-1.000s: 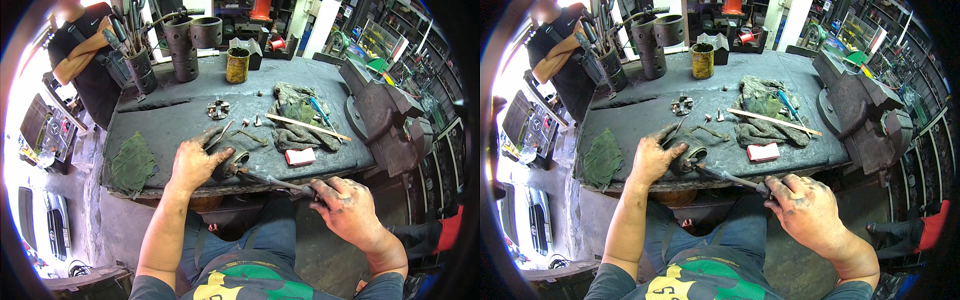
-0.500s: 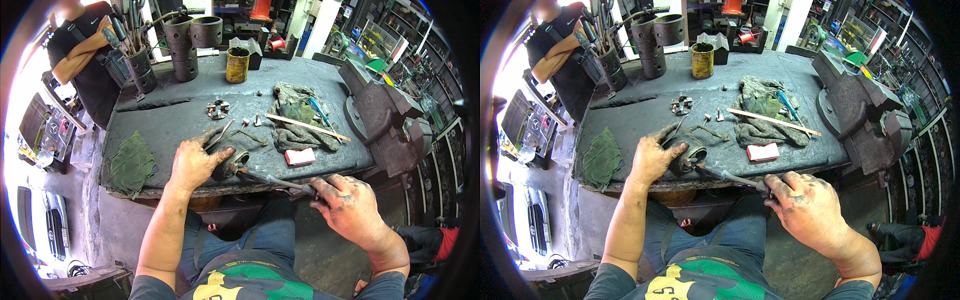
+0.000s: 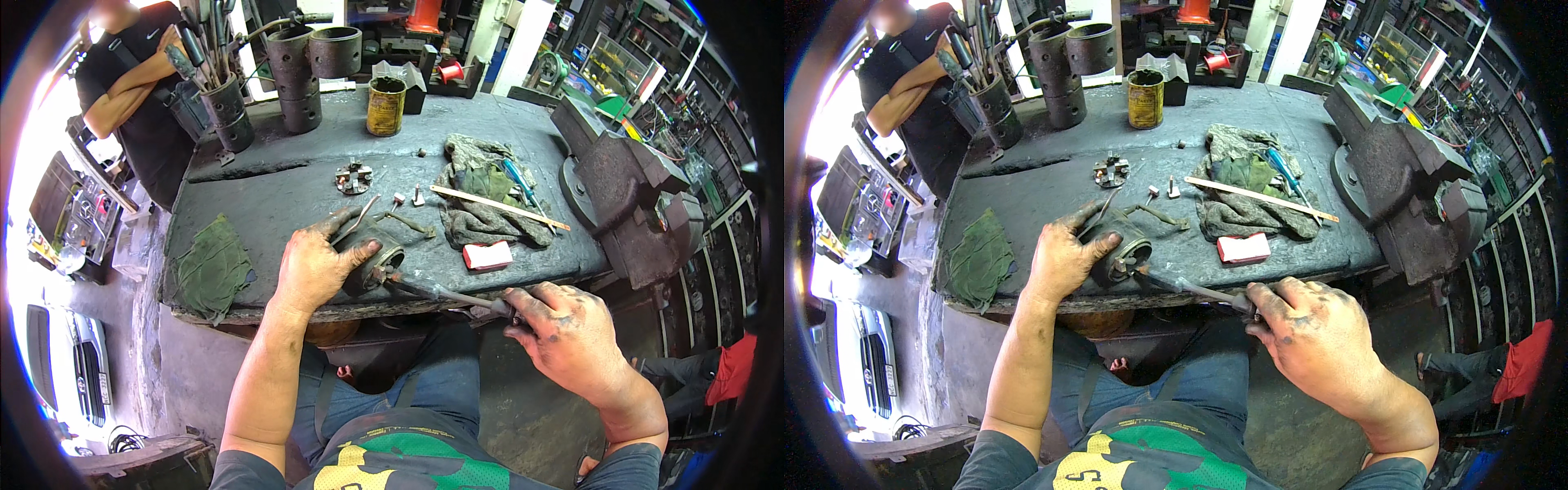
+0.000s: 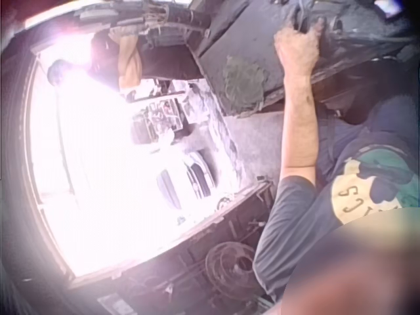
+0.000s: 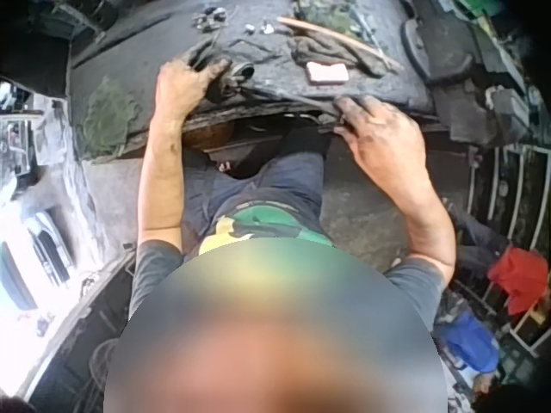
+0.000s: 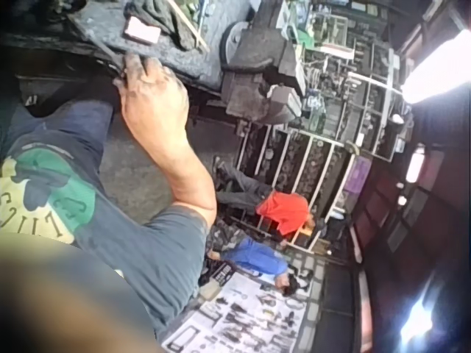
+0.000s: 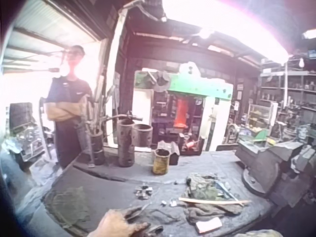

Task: The person uses a screwdriver and a wooden stick to scrape and clean the interior of a cylindrical metal part on a workbench. They switch between tools, wipe the part with a rag, and briefly use a bench vise to hold the part while continuing to clean it.

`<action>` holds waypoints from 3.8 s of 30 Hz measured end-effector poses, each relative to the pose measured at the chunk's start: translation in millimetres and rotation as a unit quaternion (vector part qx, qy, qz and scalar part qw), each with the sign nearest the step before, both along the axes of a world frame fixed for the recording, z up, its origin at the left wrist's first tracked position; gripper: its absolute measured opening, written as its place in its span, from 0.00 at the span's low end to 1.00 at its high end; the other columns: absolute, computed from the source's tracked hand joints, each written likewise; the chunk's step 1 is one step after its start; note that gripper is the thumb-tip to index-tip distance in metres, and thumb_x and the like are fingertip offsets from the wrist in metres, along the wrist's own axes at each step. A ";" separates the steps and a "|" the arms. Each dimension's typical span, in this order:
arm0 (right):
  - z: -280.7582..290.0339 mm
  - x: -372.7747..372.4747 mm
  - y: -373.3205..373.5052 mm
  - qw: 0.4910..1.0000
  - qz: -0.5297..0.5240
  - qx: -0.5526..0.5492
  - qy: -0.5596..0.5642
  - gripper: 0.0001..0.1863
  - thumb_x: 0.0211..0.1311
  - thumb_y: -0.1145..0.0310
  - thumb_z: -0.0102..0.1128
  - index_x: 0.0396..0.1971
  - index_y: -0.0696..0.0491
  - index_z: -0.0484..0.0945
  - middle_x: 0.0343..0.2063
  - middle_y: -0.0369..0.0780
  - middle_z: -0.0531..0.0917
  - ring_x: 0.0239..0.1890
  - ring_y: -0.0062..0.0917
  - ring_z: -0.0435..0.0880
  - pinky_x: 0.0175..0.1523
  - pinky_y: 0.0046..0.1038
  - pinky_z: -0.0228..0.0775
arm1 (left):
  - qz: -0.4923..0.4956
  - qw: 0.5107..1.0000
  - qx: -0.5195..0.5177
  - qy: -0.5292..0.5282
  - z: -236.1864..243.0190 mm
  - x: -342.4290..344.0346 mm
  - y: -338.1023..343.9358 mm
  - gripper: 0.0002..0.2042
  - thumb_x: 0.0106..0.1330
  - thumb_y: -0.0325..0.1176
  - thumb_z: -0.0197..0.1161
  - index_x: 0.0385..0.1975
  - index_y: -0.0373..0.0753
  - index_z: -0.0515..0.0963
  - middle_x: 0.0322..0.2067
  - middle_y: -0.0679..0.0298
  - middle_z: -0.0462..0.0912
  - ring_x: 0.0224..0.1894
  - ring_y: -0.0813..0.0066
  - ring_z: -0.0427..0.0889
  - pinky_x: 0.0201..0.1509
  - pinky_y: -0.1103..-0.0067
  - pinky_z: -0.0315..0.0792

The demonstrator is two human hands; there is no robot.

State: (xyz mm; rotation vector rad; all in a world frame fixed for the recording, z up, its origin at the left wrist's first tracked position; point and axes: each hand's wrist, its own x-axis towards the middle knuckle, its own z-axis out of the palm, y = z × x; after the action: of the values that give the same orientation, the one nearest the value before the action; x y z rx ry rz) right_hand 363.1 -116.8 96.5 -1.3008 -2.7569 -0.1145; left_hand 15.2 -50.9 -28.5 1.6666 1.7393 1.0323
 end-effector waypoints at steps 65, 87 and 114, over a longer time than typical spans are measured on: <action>15.1 7.8 -2.2 1.000 -0.004 0.026 -0.008 0.26 0.58 0.59 0.82 0.57 0.48 0.89 0.41 0.38 0.86 0.43 0.37 0.89 0.46 0.40 0.83 | -0.003 0.998 0.069 -0.004 -13.2 -6.1 -3.9 0.40 0.58 0.51 0.88 0.68 0.37 0.85 0.60 0.47 0.91 0.64 0.48 0.90 0.69 0.64 0.80; 4.3 47.6 -7.8 0.994 -0.047 -0.002 0.094 0.32 0.40 0.63 0.90 0.52 0.47 0.92 0.37 0.38 0.89 0.36 0.39 0.90 0.42 0.40 0.81 | 0.006 0.989 0.075 0.125 -55.7 21.2 -114.2 0.16 0.67 0.42 0.81 0.48 0.39 0.92 0.38 0.55 0.92 0.39 0.49 0.92 0.43 0.62 0.84; 8.6 29.9 -7.5 0.997 -0.020 -0.024 0.064 0.31 0.45 0.60 0.89 0.54 0.45 0.91 0.38 0.36 0.89 0.39 0.38 0.91 0.43 0.41 0.83 | 0.015 0.995 0.060 0.080 -51.6 25.8 -110.4 0.16 0.68 0.41 0.80 0.50 0.40 0.93 0.34 0.55 0.89 0.35 0.51 0.90 0.40 0.63 0.82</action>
State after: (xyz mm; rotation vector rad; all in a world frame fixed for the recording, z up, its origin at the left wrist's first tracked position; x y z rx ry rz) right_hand 393.0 -124.3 105.1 -1.3246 -2.6434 0.0315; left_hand 41.0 -161.3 -80.2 1.8482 1.8405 1.0613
